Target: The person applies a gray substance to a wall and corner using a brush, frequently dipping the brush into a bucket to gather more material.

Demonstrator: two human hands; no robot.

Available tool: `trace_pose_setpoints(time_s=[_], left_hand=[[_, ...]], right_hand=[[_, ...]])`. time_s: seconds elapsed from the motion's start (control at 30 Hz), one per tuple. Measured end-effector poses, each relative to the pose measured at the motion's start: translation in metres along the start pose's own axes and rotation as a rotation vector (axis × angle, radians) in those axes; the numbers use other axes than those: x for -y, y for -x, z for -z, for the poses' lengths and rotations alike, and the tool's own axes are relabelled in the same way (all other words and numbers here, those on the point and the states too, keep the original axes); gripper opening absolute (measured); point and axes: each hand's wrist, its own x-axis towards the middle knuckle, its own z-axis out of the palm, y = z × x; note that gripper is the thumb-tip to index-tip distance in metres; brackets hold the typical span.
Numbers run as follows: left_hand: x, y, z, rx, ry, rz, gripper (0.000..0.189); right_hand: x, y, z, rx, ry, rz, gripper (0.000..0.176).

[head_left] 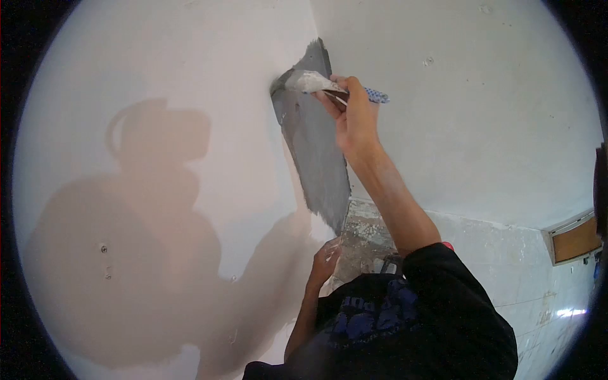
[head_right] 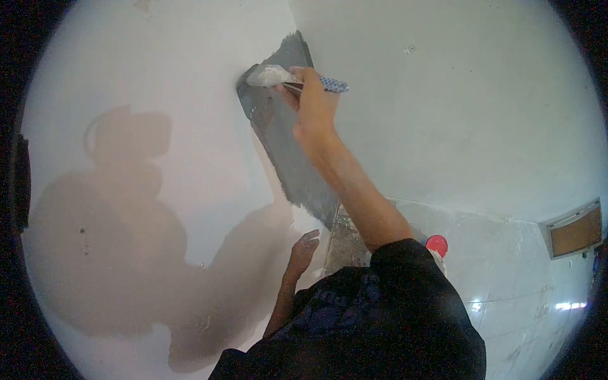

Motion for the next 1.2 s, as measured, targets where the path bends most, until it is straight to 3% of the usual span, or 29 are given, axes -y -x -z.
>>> trace_pose_setpoints(time_s=[0.27,0.53,0.73,0.83,1.1,1.2], left_hand=[[0.033,0.002,0.007,-0.040,-0.005,-0.023,0.037],[0.015,0.003,0.012,-0.023,-0.013,0.003,0.039],[0.022,0.002,0.016,-0.065,-0.036,-0.062,0.038],[0.019,-0.001,0.012,-0.048,-0.033,-0.051,0.039],[0.011,-0.003,0.010,-0.055,-0.032,-0.086,0.039],[0.011,0.001,0.011,-0.060,-0.039,-0.045,0.038]], right_hand=[[-0.011,0.029,0.055,-0.111,0.132,-0.042,0.021],[-0.015,0.011,0.011,-0.035,0.021,0.002,0.020],[-0.010,0.029,0.045,-0.110,0.108,0.008,0.021],[-0.024,0.031,0.046,-0.137,0.120,-0.083,0.021],[-0.003,0.004,-0.011,-0.033,-0.025,0.010,0.019],[0.006,0.005,-0.001,-0.032,-0.008,0.058,0.019]])
